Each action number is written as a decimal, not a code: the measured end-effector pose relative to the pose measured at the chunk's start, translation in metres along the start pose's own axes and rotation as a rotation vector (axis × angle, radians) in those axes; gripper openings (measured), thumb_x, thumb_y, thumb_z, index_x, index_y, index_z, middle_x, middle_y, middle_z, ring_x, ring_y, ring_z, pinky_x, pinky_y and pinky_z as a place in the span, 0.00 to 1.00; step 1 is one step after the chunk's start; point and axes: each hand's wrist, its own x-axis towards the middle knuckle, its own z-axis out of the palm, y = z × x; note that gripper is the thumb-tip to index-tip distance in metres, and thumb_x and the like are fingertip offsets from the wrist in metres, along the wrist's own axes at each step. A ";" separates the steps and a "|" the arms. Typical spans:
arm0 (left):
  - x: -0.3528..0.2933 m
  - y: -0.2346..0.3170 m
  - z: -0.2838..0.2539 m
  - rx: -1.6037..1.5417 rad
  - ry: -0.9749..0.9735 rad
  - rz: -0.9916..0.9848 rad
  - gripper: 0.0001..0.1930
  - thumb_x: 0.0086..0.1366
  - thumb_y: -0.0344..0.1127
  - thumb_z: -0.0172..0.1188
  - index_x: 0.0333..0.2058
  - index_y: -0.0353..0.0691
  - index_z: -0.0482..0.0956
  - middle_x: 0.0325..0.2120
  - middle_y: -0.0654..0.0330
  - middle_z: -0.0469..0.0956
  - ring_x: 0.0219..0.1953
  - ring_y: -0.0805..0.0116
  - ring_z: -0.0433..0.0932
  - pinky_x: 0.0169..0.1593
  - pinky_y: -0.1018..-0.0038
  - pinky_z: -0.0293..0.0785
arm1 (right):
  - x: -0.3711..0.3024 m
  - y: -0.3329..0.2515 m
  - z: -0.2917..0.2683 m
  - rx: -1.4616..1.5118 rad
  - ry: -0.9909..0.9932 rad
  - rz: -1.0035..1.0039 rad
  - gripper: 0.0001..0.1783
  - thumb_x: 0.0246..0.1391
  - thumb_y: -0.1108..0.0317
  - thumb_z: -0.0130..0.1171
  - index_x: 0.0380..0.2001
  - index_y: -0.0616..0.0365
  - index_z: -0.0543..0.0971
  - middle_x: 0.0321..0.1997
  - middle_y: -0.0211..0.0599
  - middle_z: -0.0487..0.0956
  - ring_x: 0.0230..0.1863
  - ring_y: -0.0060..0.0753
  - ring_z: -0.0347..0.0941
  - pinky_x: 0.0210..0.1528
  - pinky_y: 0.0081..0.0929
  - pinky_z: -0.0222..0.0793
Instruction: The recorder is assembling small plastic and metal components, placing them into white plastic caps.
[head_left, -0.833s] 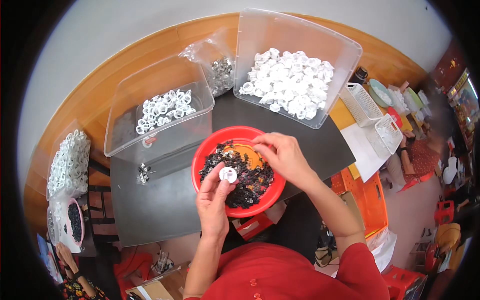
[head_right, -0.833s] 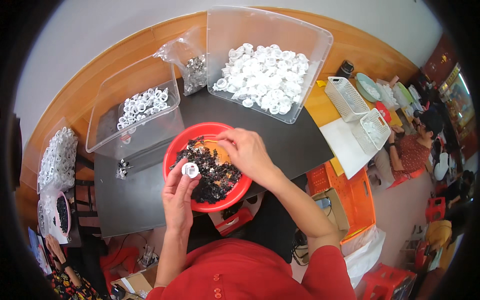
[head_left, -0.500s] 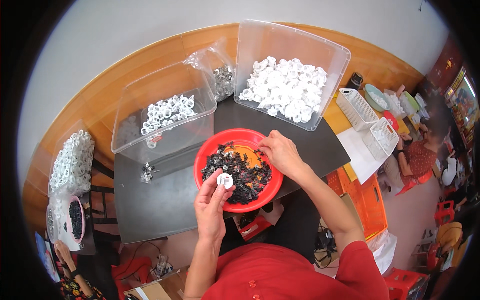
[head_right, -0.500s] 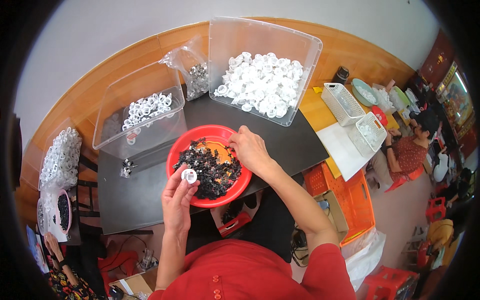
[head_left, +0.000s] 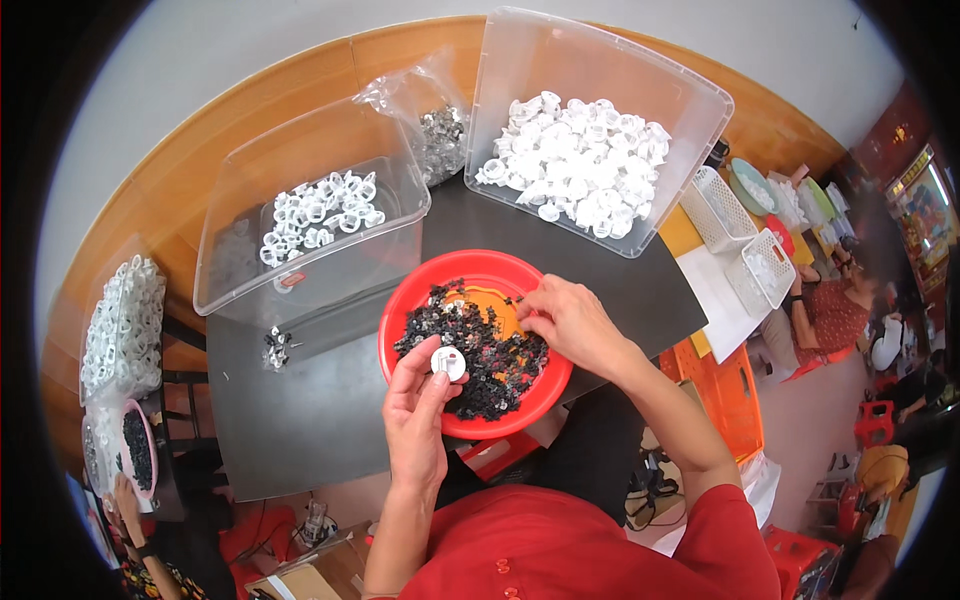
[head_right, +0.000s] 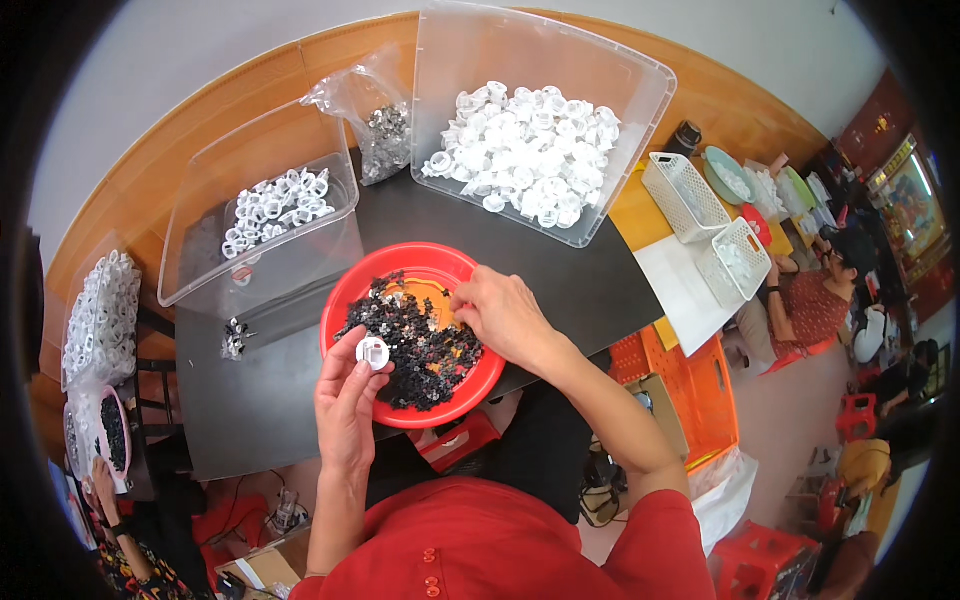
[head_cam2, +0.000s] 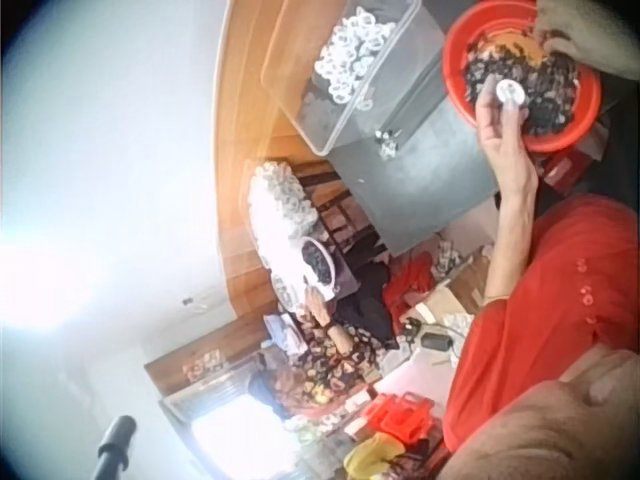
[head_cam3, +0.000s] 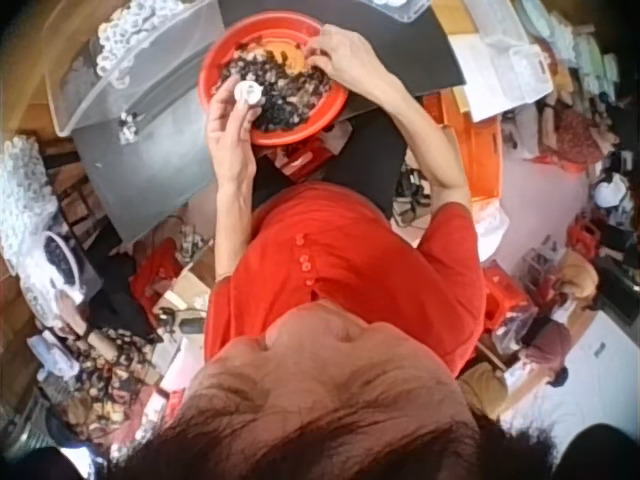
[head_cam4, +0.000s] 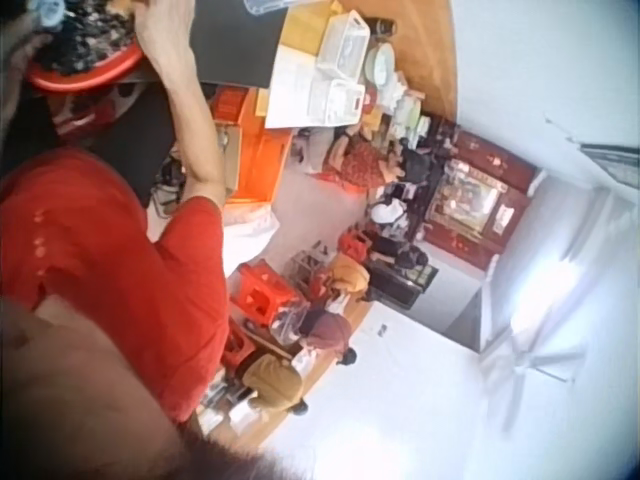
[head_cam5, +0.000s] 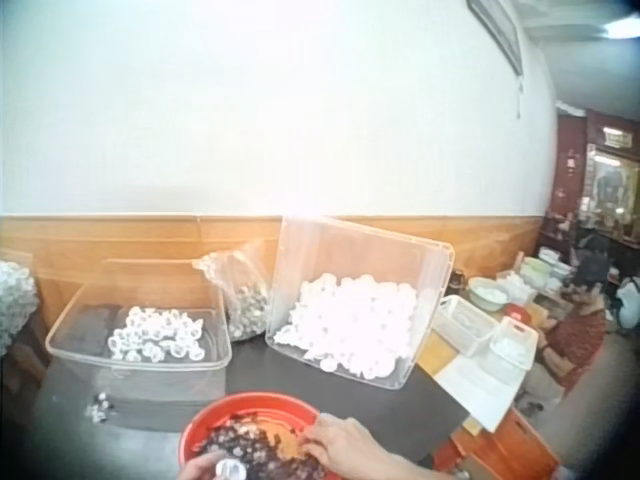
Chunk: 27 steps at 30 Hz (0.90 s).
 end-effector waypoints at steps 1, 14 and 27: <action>0.001 0.000 0.000 0.007 -0.011 0.003 0.19 0.64 0.26 0.55 0.54 0.33 0.70 0.42 0.60 0.76 0.41 0.73 0.77 0.43 0.79 0.72 | -0.004 -0.006 -0.004 -0.005 -0.055 -0.027 0.04 0.47 0.68 0.62 0.28 0.54 0.81 0.32 0.40 0.74 0.33 0.47 0.74 0.37 0.43 0.67; 0.008 -0.003 0.007 0.139 -0.043 0.011 0.19 0.62 0.26 0.55 0.54 0.36 0.70 0.43 0.60 0.76 0.42 0.71 0.76 0.43 0.79 0.72 | -0.005 -0.005 0.003 -0.166 -0.140 -0.062 0.05 0.50 0.69 0.59 0.32 0.53 0.80 0.33 0.34 0.73 0.36 0.37 0.70 0.42 0.33 0.59; 0.017 -0.010 0.024 0.926 -0.051 0.589 0.10 0.58 0.24 0.60 0.40 0.37 0.79 0.38 0.57 0.76 0.37 0.70 0.76 0.34 0.79 0.73 | -0.005 -0.024 -0.009 0.991 -0.324 0.348 0.10 0.56 0.66 0.61 0.34 0.63 0.81 0.30 0.26 0.79 0.34 0.11 0.70 0.38 0.16 0.68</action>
